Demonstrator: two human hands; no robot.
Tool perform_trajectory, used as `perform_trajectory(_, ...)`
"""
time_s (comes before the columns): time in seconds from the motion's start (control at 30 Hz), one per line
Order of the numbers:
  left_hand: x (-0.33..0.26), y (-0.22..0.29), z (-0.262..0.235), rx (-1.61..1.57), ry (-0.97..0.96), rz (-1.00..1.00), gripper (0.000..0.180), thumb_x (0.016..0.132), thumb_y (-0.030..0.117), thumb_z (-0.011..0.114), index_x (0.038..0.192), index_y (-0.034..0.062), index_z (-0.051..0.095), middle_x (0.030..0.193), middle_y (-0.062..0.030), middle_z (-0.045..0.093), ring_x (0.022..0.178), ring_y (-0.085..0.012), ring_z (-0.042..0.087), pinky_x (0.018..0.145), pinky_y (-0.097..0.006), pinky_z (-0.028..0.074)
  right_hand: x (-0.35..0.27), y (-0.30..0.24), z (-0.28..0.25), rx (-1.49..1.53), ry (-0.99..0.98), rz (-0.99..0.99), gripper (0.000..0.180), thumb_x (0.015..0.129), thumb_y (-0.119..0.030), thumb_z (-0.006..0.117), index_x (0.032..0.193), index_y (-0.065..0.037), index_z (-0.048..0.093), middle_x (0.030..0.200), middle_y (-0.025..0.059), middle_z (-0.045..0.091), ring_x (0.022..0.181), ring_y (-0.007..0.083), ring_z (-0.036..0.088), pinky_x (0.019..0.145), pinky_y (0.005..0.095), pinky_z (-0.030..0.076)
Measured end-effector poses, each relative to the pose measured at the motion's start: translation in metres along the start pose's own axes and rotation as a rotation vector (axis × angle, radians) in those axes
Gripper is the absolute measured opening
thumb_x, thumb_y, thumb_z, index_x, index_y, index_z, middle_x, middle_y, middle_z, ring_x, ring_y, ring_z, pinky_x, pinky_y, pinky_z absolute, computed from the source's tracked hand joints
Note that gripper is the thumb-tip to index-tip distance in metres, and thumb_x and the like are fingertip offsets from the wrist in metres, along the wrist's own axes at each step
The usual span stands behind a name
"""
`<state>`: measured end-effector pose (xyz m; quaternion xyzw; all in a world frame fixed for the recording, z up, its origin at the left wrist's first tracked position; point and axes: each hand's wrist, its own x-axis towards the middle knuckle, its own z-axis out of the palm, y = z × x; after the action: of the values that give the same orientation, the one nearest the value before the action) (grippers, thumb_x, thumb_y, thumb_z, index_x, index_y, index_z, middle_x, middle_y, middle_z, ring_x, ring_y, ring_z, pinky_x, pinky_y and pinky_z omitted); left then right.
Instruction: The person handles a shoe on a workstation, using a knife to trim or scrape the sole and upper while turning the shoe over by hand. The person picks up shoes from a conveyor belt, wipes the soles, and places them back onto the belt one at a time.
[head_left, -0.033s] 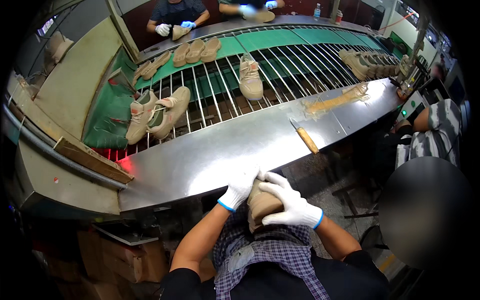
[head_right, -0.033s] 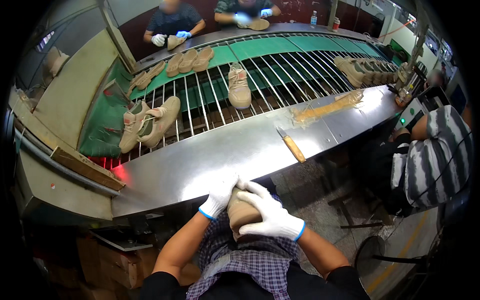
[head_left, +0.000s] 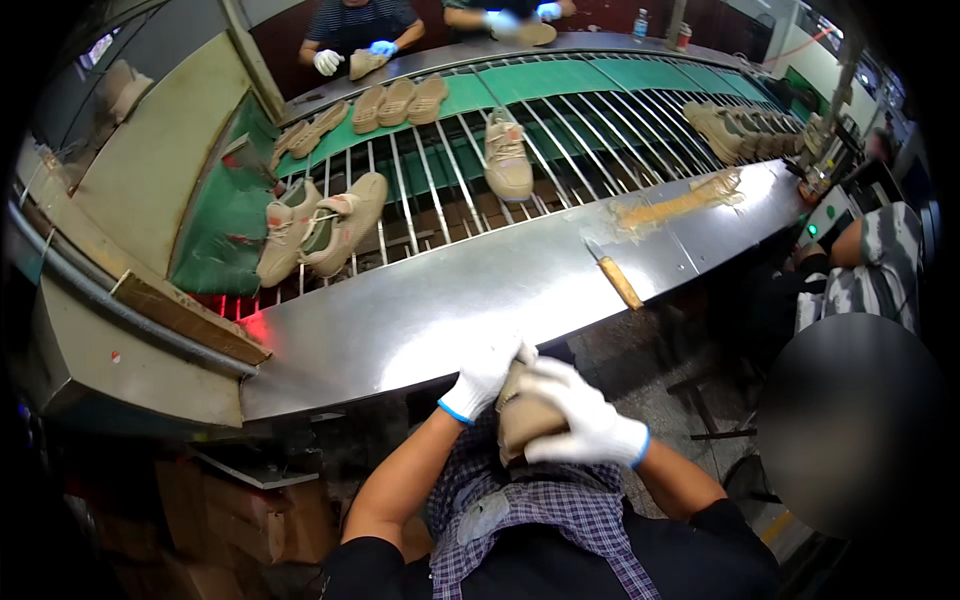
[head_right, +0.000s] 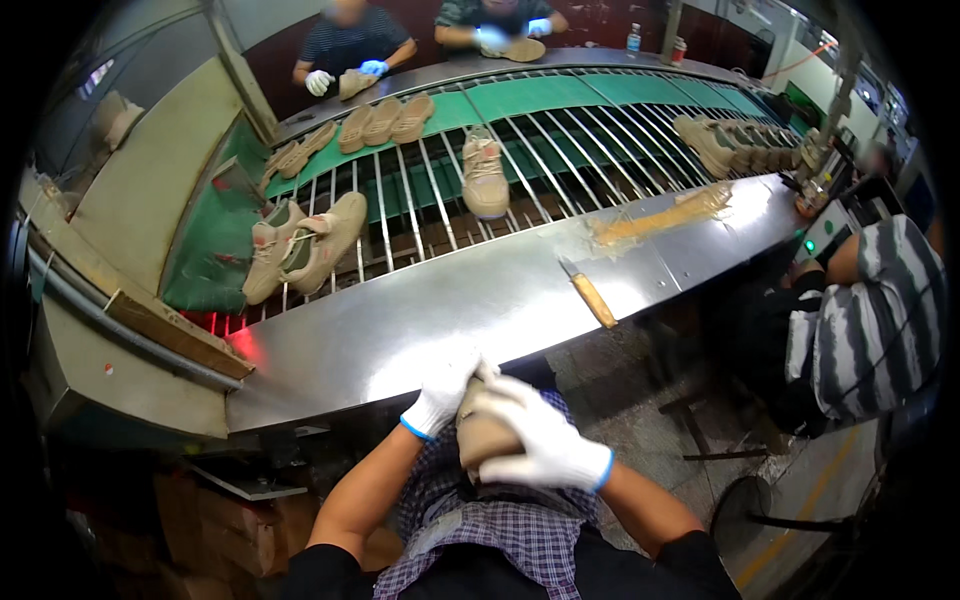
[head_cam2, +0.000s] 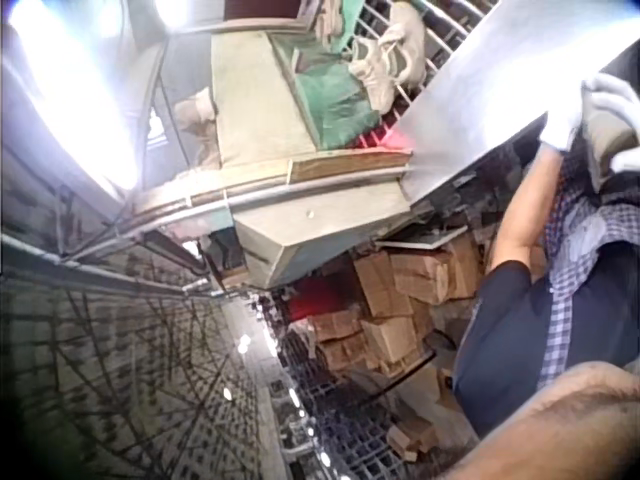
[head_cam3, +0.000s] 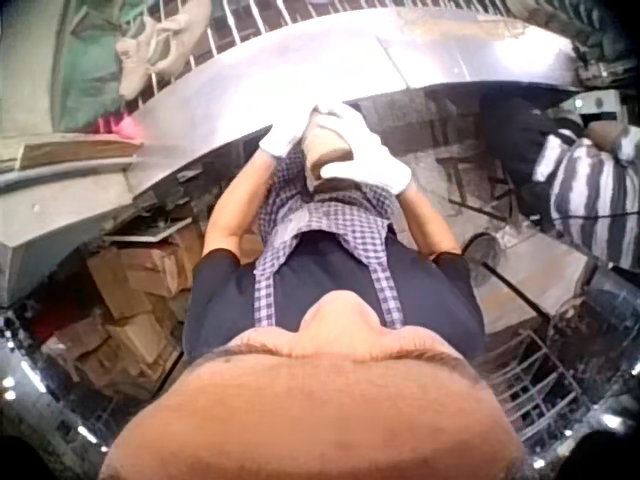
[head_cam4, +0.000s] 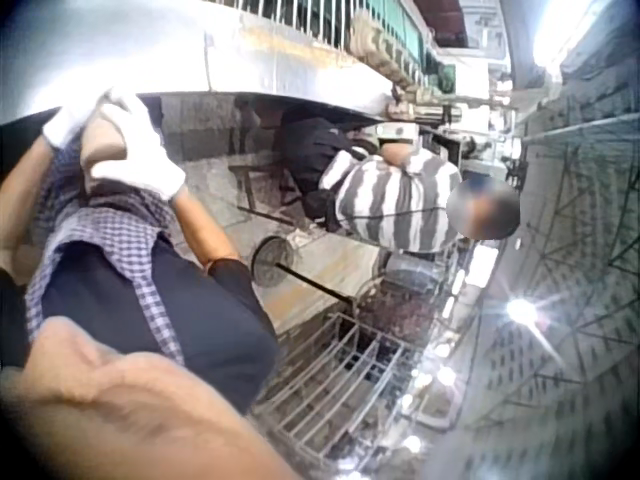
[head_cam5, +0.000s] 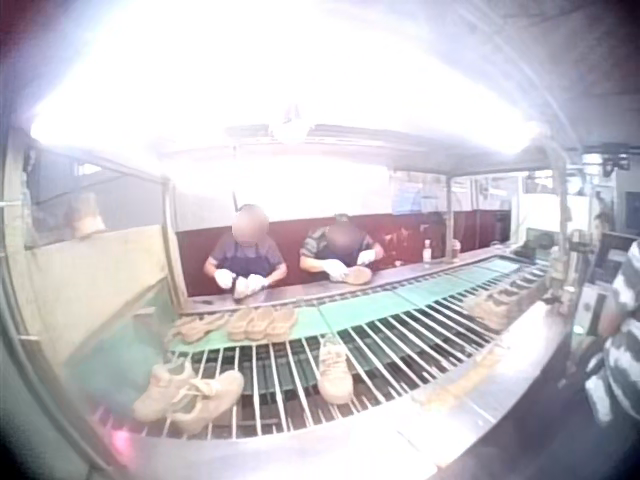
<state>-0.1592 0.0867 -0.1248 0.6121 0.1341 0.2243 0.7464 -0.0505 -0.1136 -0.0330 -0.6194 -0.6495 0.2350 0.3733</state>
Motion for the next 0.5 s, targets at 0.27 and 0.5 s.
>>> perform_trajectory(0.27, -0.098, 0.070, 0.029, 0.910, 0.125, 0.452, 0.058, 0.083, 0.028, 0.090, 0.126, -0.0020, 0.066, 0.118, -0.0207, 0.070, 0.113, -0.0372, 0.069, 0.099, -0.046, 0.057, -0.028, 0.028, 0.015, 0.052, 0.109, -0.050, 0.076, 0.069, -0.027, 0.099, 0.129, -0.004, 0.058, 0.123, 0.0197, 0.060, 0.112, 0.0340, 0.064, 0.095, 0.0437, 0.056)
perform_trajectory(0.5, -0.131, 0.058, 0.036, 0.718, 0.144, 0.379, 0.072, 0.070, 0.029, 0.101, 0.121, -0.0005, 0.060, 0.111, -0.0179, 0.067, 0.097, -0.0313, 0.069, 0.081, -0.039, 0.059, -0.009, 0.022, 0.015, 0.080, 0.080, -0.210, 0.072, 0.067, -0.021, 0.099, 0.124, -0.005, 0.059, 0.116, 0.0152, 0.064, 0.108, 0.0327, 0.065, 0.092, 0.0430, 0.056)
